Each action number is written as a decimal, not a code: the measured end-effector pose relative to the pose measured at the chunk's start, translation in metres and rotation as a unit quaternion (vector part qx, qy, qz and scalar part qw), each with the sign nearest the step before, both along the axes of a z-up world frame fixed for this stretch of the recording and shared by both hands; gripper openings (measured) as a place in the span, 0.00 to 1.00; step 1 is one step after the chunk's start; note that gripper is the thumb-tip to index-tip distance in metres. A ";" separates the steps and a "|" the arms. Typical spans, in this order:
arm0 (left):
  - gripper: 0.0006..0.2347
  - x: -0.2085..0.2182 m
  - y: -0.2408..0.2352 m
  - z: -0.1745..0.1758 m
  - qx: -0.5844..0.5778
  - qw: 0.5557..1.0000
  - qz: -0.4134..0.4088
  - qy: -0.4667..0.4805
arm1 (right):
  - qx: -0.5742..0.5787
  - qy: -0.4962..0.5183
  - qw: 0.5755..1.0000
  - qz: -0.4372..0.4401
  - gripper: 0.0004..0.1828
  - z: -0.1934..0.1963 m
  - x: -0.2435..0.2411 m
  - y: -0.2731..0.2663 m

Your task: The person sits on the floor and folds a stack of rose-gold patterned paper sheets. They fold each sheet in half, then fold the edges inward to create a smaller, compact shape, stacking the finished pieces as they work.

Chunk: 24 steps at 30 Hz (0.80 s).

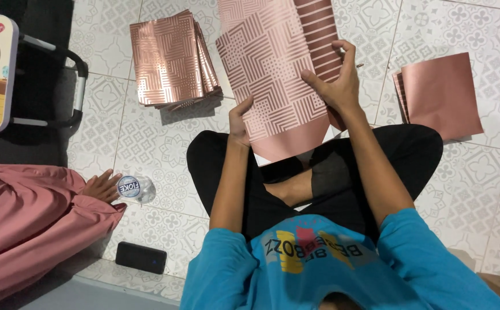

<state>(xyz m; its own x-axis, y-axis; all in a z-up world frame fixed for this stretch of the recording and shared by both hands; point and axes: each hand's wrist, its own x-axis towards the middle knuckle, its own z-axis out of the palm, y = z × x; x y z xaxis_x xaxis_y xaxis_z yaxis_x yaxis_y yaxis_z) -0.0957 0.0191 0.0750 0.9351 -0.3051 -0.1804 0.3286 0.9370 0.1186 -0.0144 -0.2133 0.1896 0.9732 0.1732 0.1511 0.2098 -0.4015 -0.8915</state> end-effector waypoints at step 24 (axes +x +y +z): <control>0.37 0.022 -0.025 0.068 0.478 0.871 0.113 0.014 | 0.090 0.191 0.972 0.102 0.28 -0.008 0.014 -0.018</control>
<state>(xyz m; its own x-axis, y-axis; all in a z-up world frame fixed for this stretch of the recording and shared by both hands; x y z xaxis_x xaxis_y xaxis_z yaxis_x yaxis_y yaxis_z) -0.0740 -0.0055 0.1431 0.9426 0.1890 -0.2753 0.1642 0.4556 0.8749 -0.0008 -0.2316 0.1815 0.9125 0.3725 -0.1693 -0.0915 -0.2174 -0.9718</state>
